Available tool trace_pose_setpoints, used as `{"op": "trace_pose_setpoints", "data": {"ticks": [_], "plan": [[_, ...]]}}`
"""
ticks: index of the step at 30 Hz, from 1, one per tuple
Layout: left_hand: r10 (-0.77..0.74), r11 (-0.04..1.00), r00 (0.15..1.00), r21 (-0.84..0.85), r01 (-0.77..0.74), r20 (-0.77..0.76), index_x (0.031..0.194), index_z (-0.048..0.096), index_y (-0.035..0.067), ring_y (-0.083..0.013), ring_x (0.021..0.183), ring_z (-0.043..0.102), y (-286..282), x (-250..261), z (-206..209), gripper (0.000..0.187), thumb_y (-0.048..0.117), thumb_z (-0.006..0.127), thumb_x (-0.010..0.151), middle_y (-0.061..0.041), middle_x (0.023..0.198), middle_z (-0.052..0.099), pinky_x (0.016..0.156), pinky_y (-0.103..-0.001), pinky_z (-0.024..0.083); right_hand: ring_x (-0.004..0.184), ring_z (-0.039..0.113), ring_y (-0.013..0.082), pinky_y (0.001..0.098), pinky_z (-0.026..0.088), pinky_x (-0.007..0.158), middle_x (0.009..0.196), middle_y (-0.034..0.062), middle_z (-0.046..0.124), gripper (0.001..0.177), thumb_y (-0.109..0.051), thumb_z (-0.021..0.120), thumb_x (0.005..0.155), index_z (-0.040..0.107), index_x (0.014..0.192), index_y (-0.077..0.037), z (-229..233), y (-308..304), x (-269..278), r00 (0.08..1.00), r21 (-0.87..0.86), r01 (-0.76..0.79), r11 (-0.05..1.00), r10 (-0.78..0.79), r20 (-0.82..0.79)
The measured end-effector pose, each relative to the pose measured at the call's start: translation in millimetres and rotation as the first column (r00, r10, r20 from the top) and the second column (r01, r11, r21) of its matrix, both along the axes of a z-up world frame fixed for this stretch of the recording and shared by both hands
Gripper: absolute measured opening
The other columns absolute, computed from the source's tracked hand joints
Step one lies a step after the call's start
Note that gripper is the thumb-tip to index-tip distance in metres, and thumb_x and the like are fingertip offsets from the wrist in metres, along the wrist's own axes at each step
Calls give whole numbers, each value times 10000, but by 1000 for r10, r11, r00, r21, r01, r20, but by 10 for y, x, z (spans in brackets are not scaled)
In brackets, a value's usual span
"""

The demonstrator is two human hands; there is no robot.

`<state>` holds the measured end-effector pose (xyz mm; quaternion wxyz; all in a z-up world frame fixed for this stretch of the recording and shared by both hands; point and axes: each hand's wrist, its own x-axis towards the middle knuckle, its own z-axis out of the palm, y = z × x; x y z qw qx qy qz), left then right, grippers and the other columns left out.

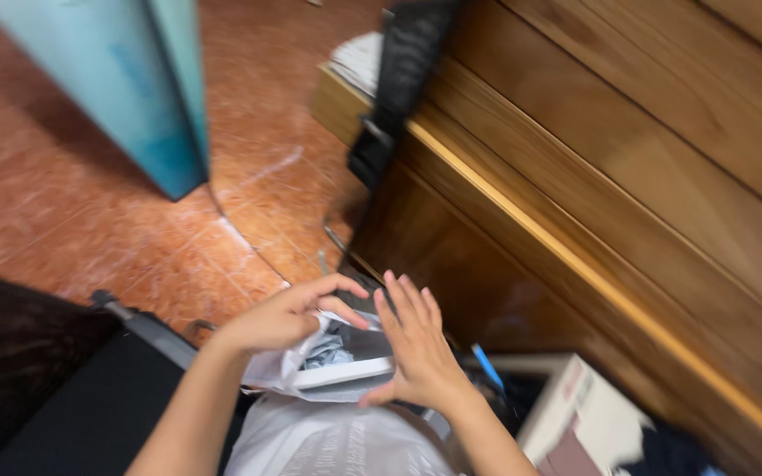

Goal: The person unpacks a white padded mailer and a clear plastic bag, then places the plastic bag on a desk. They open a black bag, remove a yellow envelope and a blue card, and place them on the desk. The person then rummages through the black bag and removes a small wrapped item.

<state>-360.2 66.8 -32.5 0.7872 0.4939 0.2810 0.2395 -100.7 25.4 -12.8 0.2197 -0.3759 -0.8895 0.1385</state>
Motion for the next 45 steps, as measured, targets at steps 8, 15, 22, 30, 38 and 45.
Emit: {"op": "trace_pose_setpoints", "data": {"ticks": [8, 15, 22, 30, 38, 45], "plan": [[483, 873, 854, -25, -488, 196, 1335, 499, 30, -156, 966, 691, 222, -1148, 57, 642, -150, 382, 731, -155, 1149, 750, 804, -273, 536, 1031, 608, 344, 430, 467, 906, 1108, 166, 663, 1046, -234, 890, 721, 309, 1561, -11, -401, 793, -1423, 967, -389, -78, 918, 165, 196], [876, 481, 479, 152, -864, -53, 1364, 515, 81, -109, 904, 609, 223, -1995, 116, 563, -62, 527, 820, -66, 1359, 649, 745, -269, 522, 770, 688, 317, 439, 516, 703, 788, 81, 736, 206, -132, 805, 708, 758, 909, -133, -464, 1716, -2269, 949, -89, -298, 950, 285, -137], [928, 177, -7, 454, -873, -374, 1319, 625, 137, -169, 1002, 686, -157, -2211, -84, 519, 17, 605, 815, -107, 1144, 683, 821, -305, 588, 729, 640, 377, 473, 502, 640, 742, 143, 652, 167, -180, 806, 747, 691, 780, -64, -177, 2413, -2787, 983, -28, -175, 984, 173, -57], [918, 121, -189, 700, -704, -350, 1262, 651, 93, -287, 1033, 688, -321, -2585, -51, 480, 32, 669, 786, -136, 1143, 709, 921, -366, 531, 719, 606, 340, 457, 449, 660, 722, 113, 622, 204, -177, 792, 769, 646, 731, -39, -231, 3053, -3632, 916, 172, -360, 917, 382, -119], [843, 140, -282, 693, -707, -458, 1306, 628, 138, -252, 1164, 658, 447, -3121, 34, 464, 86, 656, 845, -100, 1226, 689, 936, -355, 542, 700, 584, 198, 318, 484, 652, 799, 62, 694, 221, -152, 800, 830, 734, 972, 3, -703, 4254, -4352, 848, -314, -387, 867, 200, -491], [835, 198, -408, 894, -402, -369, 1488, 455, 84, -428, 1452, 321, 1115, -3128, 122, 793, 50, 744, 751, -204, 1593, 332, 1138, -507, 279, 860, 625, 230, 342, 470, 792, 878, 76, 698, 228, -152, 834, 798, 762, 975, -29, -398, 4326, -4483, 825, -92, -477, 874, 409, -391]]}}
